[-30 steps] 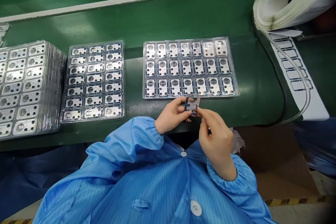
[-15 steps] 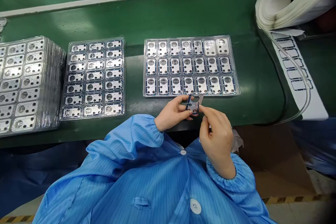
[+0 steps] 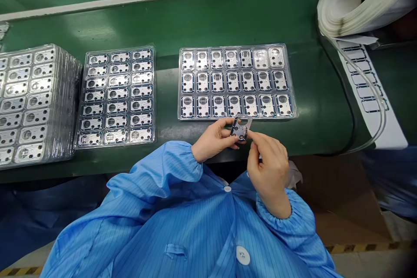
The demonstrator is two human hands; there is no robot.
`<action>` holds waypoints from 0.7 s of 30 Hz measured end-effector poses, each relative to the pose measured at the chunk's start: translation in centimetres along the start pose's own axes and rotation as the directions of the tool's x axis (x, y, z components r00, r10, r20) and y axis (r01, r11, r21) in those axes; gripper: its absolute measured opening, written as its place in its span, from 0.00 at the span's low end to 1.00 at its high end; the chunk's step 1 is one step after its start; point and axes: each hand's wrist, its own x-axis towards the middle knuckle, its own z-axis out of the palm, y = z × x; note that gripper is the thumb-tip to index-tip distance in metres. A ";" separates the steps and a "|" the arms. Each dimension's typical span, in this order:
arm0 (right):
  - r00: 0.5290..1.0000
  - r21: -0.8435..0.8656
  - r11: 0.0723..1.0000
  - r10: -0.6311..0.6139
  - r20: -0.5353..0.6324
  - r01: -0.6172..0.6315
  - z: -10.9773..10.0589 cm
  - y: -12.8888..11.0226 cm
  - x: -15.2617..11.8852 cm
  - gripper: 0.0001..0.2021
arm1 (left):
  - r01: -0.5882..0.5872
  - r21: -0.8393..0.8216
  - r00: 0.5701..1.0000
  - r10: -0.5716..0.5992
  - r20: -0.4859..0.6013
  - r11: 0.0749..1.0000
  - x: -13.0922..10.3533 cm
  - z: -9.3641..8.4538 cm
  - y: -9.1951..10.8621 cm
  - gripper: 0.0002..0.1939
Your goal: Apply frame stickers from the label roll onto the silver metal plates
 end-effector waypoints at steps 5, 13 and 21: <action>1.000 -0.002 1.000 -0.017 0.005 0.017 0.1 0.1 0.0 0.18 | -0.020 0.001 1.000 0.020 0.008 1.000 -0.1 0.1 0.1 0.27; 0.996 0.007 0.996 -0.089 -0.022 0.089 0.5 0.4 -0.4 0.22 | -0.060 0.032 0.998 0.061 -0.031 0.998 0.2 0.2 -0.4 0.23; 0.996 0.095 0.994 -0.048 -0.079 0.055 1.3 0.2 -0.6 0.23 | -0.085 0.030 0.996 0.086 -0.036 0.996 0.3 0.2 -0.8 0.22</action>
